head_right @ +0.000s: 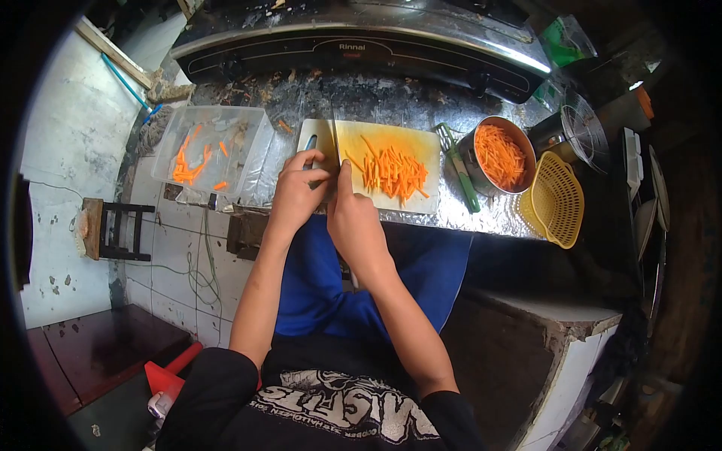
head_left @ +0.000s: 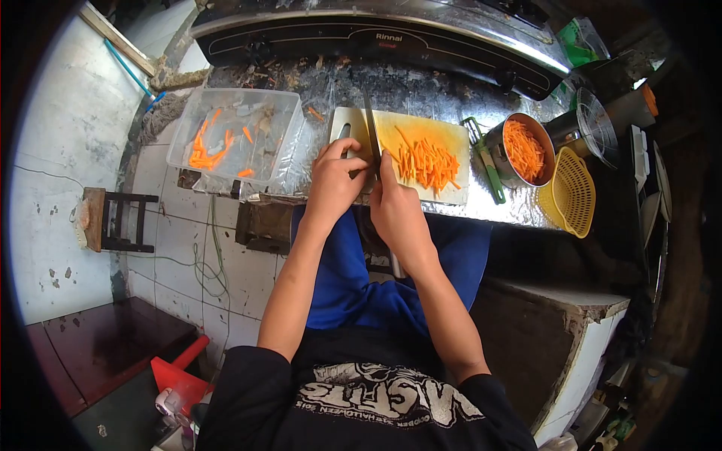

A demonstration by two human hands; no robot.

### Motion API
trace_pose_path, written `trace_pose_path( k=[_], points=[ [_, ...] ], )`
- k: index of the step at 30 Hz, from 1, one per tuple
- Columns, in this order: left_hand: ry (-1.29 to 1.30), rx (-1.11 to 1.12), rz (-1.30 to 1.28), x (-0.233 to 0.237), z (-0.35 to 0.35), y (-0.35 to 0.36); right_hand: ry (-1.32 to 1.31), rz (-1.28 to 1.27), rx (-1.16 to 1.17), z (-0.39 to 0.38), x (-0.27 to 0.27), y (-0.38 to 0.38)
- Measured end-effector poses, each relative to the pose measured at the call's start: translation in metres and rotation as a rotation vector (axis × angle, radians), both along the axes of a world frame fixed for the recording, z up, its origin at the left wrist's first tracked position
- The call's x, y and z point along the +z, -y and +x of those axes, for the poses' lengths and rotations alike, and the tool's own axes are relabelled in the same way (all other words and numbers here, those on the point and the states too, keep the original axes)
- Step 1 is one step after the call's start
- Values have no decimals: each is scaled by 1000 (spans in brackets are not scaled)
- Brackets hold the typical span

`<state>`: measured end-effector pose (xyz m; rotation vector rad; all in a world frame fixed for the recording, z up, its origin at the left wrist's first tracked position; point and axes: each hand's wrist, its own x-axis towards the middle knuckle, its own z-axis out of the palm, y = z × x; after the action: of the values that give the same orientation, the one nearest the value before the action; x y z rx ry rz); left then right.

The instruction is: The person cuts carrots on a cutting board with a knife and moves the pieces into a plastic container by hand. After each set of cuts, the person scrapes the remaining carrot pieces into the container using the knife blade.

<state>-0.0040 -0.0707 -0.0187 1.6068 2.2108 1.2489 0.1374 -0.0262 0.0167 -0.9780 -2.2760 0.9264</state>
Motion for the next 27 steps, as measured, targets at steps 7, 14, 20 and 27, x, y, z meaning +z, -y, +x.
trace_pose_path(
  k=[7,14,20,27],
  points=[
    [24,24,8,-1,5,0,-109,99,-38,17,7,-13],
    [-177,72,64,0,20,-7,-13,69,-72,38,14,3],
    [-133,85,202,27,28,-9,85,81,-120,46,11,14],
    [-349,-98,-20,24,29,-20,149,142,-100,47,6,17]
  ],
)
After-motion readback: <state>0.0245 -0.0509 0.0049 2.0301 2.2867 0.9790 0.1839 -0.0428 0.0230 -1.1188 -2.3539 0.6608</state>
